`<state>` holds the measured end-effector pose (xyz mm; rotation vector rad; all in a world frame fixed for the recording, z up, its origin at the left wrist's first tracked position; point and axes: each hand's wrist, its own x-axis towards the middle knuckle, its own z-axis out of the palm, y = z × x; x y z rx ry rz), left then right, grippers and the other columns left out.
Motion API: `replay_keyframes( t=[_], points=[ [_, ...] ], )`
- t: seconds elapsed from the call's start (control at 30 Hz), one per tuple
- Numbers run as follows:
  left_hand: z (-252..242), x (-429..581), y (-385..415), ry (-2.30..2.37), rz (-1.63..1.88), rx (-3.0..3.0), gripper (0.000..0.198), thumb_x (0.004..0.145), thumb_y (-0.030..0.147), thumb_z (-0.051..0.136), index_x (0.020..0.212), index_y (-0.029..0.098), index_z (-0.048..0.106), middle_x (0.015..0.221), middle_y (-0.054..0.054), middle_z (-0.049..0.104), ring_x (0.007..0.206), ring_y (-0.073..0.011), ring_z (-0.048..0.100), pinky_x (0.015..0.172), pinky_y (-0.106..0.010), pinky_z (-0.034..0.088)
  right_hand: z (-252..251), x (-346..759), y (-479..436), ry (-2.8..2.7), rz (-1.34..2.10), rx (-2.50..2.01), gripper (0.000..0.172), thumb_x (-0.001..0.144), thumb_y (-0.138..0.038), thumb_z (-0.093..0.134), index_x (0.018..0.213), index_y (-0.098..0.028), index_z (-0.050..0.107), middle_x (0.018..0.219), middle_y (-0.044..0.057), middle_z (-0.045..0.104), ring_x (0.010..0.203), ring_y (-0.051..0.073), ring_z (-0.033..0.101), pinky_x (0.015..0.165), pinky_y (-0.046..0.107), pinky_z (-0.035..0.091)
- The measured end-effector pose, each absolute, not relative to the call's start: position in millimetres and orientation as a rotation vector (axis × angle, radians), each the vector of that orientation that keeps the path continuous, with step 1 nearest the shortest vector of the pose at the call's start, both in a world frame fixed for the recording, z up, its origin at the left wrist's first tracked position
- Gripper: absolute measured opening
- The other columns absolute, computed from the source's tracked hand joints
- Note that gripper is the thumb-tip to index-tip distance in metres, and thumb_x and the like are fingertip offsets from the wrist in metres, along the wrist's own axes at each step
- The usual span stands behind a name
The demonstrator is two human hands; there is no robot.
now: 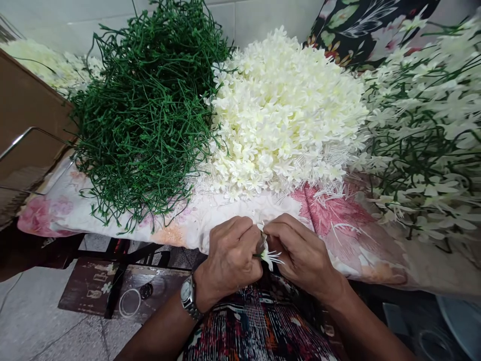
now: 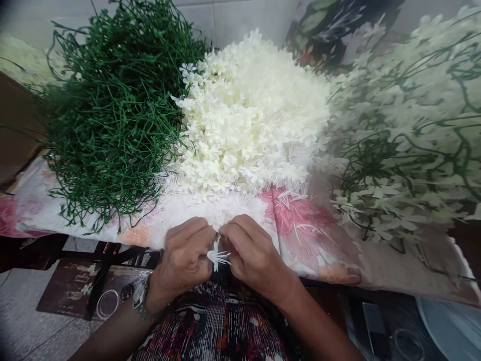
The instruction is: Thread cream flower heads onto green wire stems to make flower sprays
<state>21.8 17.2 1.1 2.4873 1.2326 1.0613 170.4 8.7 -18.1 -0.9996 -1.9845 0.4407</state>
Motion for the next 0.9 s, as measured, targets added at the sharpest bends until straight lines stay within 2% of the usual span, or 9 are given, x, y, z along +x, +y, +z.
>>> replay_keyframes(
  t=[0.17, 0.33, 0.53, 0.9],
  points=[
    [8.9, 12.2, 18.5, 1.213, 0.979, 2.026, 0.019, 0.063, -0.001, 0.044, 0.057, 0.016, 0.049, 0.054, 0.004, 0.039, 0.049, -0.0077, 0.038, 0.045, -0.02, 0.027, -3.5, 174.5, 9.0, -1.974, 0.402, -1.06, 0.009, 0.083, -0.009, 0.051, 0.09, -0.014, 0.056, 0.076, 0.004, 0.056, 0.07, 0.013, 0.055, 0.062, 0.025, 0.048],
    [21.8, 6.4, 18.6, 1.124, 0.951, 1.711, 0.018, 0.07, 0.006, 0.045, 0.056, 0.015, 0.052, 0.054, 0.004, 0.043, 0.048, -0.0064, 0.04, 0.045, -0.017, 0.03, 15.7, 179.7, 7.7, -2.049, 0.248, -0.984, 0.022, 0.08, -0.008, 0.054, 0.102, -0.013, 0.055, 0.086, 0.008, 0.059, 0.079, 0.016, 0.057, 0.067, 0.029, 0.05],
    [28.6, 6.9, 14.6, 1.092, 0.883, 1.613, 0.021, 0.07, 0.009, 0.046, 0.05, 0.015, 0.045, 0.052, 0.005, 0.037, 0.048, -0.006, 0.035, 0.045, -0.018, 0.03, 17.6, 175.5, 9.7, -2.157, 0.287, -0.888, 0.012, 0.081, -0.006, 0.051, 0.087, -0.014, 0.058, 0.075, 0.006, 0.059, 0.072, 0.015, 0.054, 0.062, 0.028, 0.048],
    [19.6, 6.1, 7.6, 1.21, 0.899, 1.599, 0.014, 0.07, 0.008, 0.046, 0.063, 0.014, 0.056, 0.058, 0.003, 0.05, 0.052, -0.0073, 0.044, 0.048, -0.018, 0.036, 3.9, 168.2, 7.7, -2.016, 0.394, -0.931, 0.014, 0.081, -0.004, 0.048, 0.082, -0.017, 0.053, 0.067, 0.002, 0.055, 0.062, 0.011, 0.053, 0.054, 0.023, 0.045]
  ],
)
